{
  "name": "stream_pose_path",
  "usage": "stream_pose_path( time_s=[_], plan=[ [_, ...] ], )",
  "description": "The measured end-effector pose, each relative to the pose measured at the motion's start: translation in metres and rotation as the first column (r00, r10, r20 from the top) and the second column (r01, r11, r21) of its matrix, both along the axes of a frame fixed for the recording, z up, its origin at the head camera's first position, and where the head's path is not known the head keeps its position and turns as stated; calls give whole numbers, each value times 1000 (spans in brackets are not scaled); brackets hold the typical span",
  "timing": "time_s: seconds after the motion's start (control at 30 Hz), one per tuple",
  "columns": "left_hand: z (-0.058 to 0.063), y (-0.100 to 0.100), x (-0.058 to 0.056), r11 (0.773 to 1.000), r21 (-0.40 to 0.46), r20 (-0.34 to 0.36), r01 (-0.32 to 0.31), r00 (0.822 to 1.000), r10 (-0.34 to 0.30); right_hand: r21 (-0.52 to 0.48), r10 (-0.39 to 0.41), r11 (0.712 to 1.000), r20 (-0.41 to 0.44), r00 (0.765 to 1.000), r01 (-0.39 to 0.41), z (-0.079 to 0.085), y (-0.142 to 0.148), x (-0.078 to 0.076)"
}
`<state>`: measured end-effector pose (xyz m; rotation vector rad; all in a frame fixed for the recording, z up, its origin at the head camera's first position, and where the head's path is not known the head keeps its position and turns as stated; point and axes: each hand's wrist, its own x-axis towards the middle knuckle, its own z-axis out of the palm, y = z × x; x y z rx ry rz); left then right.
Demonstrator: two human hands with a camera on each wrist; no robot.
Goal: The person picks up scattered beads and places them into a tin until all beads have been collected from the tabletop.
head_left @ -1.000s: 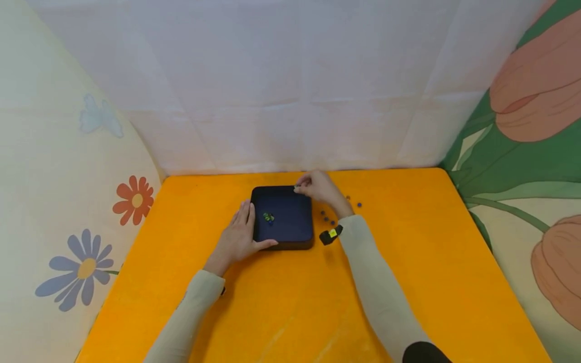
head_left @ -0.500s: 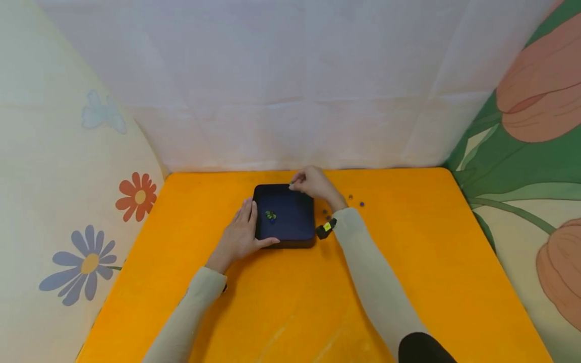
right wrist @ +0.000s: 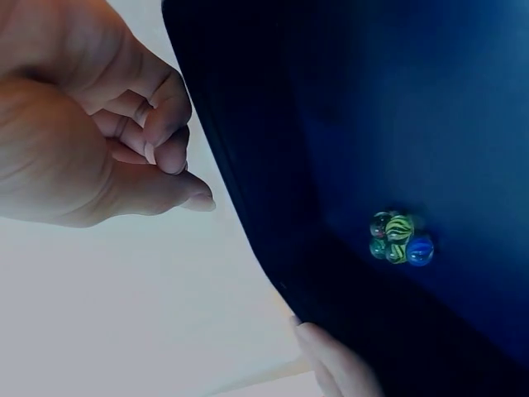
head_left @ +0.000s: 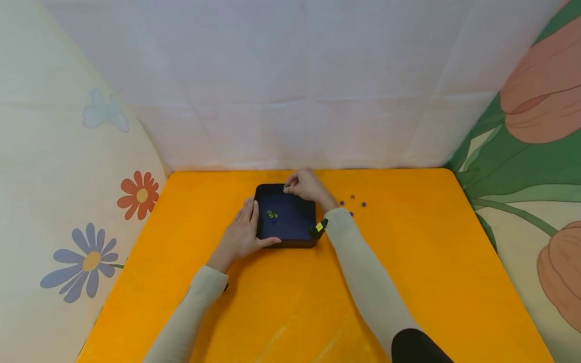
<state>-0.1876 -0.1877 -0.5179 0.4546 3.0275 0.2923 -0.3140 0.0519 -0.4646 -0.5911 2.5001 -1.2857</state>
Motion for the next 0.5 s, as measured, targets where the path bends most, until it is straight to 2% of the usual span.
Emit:
stream_pose_path(
  time_s=[0.2, 0.5],
  plan=[
    [-1, -1, 1, 1000, 9, 6, 5, 1000, -5, 16, -8, 1000, 29, 1000, 7, -5, -10, -3],
    [-2, -3, 1, 1000, 14, 11, -2, 1000, 2, 51, 13, 999, -15, 1000, -12, -13, -24, -9]
  ],
)
